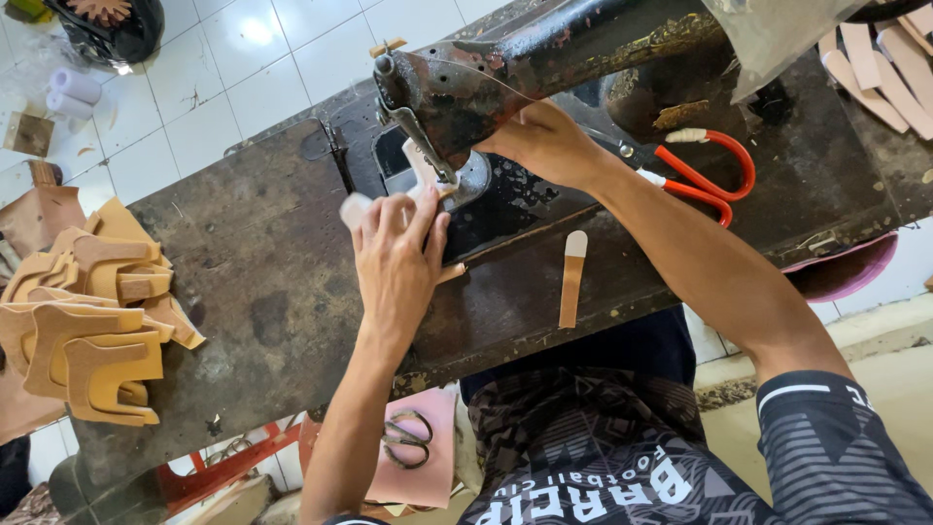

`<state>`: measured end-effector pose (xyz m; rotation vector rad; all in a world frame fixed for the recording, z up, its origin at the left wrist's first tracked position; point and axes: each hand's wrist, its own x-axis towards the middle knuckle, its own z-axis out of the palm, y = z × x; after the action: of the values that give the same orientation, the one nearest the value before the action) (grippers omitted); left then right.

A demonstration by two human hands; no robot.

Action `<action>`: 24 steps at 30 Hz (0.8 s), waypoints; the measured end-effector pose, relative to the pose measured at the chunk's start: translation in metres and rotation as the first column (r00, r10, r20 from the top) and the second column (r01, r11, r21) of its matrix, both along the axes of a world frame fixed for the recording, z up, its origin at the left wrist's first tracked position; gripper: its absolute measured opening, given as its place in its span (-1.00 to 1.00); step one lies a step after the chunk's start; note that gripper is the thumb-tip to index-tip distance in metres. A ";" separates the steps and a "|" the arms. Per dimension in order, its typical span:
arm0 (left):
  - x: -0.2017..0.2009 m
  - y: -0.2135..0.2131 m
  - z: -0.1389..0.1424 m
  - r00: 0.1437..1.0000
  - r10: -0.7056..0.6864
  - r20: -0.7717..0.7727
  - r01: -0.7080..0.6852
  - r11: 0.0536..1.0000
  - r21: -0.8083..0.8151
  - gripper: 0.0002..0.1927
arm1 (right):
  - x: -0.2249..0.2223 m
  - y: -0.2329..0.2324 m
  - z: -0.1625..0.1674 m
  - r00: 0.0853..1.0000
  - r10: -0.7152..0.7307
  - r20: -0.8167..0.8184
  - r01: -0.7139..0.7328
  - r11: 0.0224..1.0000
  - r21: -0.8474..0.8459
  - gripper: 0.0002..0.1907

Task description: The person sews light-brown shoe parts using a sewing machine, repeatedly aligning pieces under the needle, stitching, and trimming excess material with scissors. The person handles multiple shoe parts one at a time, placing finished pieces aside.

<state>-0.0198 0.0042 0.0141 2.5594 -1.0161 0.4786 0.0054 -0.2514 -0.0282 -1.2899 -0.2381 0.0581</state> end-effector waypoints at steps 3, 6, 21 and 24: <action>-0.010 -0.003 0.004 1.000 0.021 0.023 -0.021 1.000 0.009 -0.60 | 0.001 0.000 0.000 0.997 0.044 0.070 -0.055 0.987 0.153 -0.70; -0.016 -0.007 0.008 1.000 0.016 -0.004 -0.016 1.000 -0.012 -0.53 | 0.000 0.001 0.002 1.000 -0.021 -0.009 0.021 0.999 -0.024 -0.69; -0.023 -0.019 0.009 0.995 -0.033 -0.097 0.025 0.997 -0.078 -0.60 | -0.001 0.002 0.007 0.997 0.014 0.077 -0.013 1.000 -0.008 -0.70; 0.009 -0.013 0.012 0.993 -0.071 -0.095 0.057 0.989 -0.137 -0.78 | -0.002 0.004 0.010 0.999 0.007 -0.048 -0.003 0.997 0.077 -0.69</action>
<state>-0.0105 -0.0093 0.0261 2.3988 -0.9927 0.3844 0.0031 -0.2475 -0.0178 -1.2095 -0.2003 0.0836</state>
